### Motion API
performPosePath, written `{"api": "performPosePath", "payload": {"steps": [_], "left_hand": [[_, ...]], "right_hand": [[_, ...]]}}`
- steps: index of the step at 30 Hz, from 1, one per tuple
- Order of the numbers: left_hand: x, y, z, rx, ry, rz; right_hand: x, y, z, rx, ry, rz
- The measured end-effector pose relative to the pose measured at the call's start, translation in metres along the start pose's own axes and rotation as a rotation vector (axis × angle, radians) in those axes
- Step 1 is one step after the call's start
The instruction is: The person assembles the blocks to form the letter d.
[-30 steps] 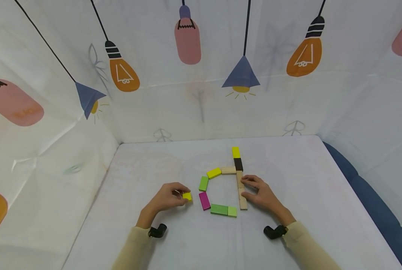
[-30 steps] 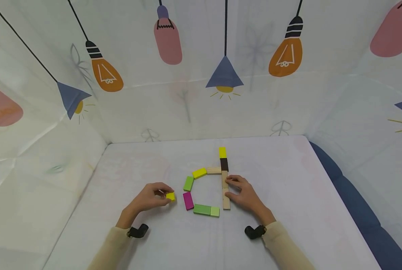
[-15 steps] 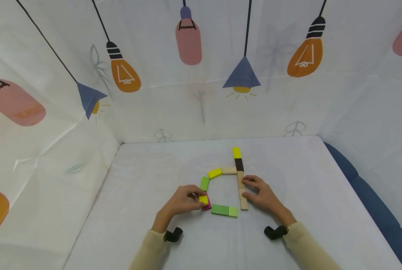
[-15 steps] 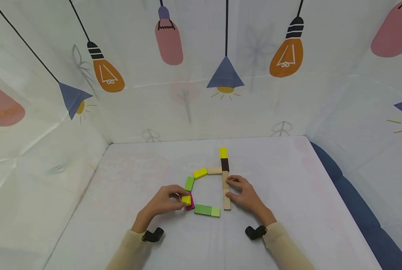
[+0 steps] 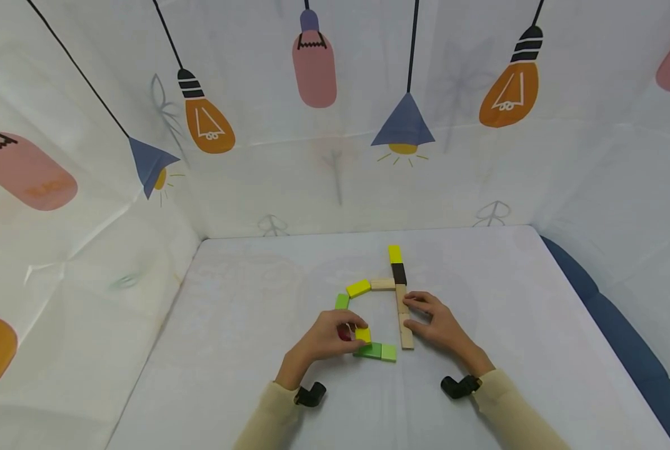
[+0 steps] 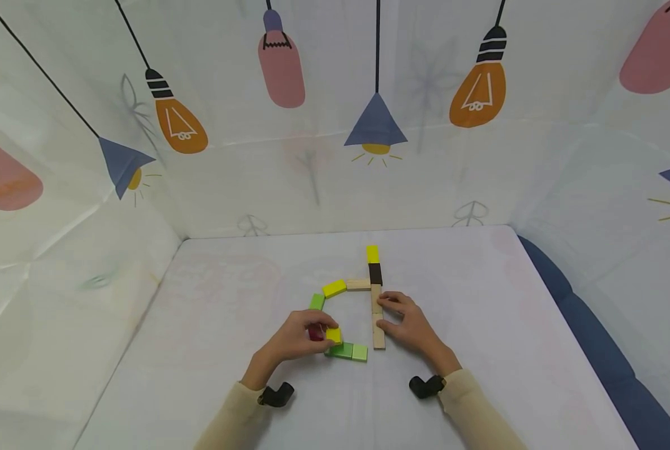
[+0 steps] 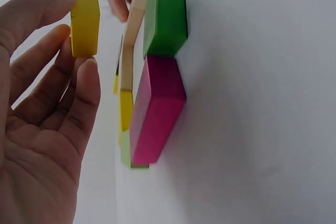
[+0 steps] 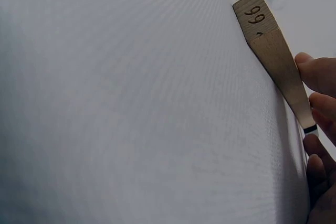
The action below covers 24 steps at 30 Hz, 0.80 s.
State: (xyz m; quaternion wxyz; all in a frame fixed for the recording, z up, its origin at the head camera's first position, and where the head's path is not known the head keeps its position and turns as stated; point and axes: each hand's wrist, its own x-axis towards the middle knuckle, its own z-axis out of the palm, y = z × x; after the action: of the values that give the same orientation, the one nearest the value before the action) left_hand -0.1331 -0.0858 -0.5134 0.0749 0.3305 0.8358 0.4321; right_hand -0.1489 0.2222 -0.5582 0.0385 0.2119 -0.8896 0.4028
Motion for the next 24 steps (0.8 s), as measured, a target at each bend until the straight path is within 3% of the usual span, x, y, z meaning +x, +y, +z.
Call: {"api": "performPosePath", "payload": {"steps": [10,17,24], "left_hand": [[0.021,0.015,0.022,0.023,-0.053,0.085],[0.031,0.025,0.039,0.009,-0.133,0.073],[0.033,0.030,0.051,0.021,-0.158,0.080]], "right_hand": [[0.001,0.002,0.001,-0.016,0.007,-0.016],[0.001,0.003,0.001,-0.023,0.018,-0.038],[0.000,0.003,0.001,-0.031,0.030,-0.047]]}}
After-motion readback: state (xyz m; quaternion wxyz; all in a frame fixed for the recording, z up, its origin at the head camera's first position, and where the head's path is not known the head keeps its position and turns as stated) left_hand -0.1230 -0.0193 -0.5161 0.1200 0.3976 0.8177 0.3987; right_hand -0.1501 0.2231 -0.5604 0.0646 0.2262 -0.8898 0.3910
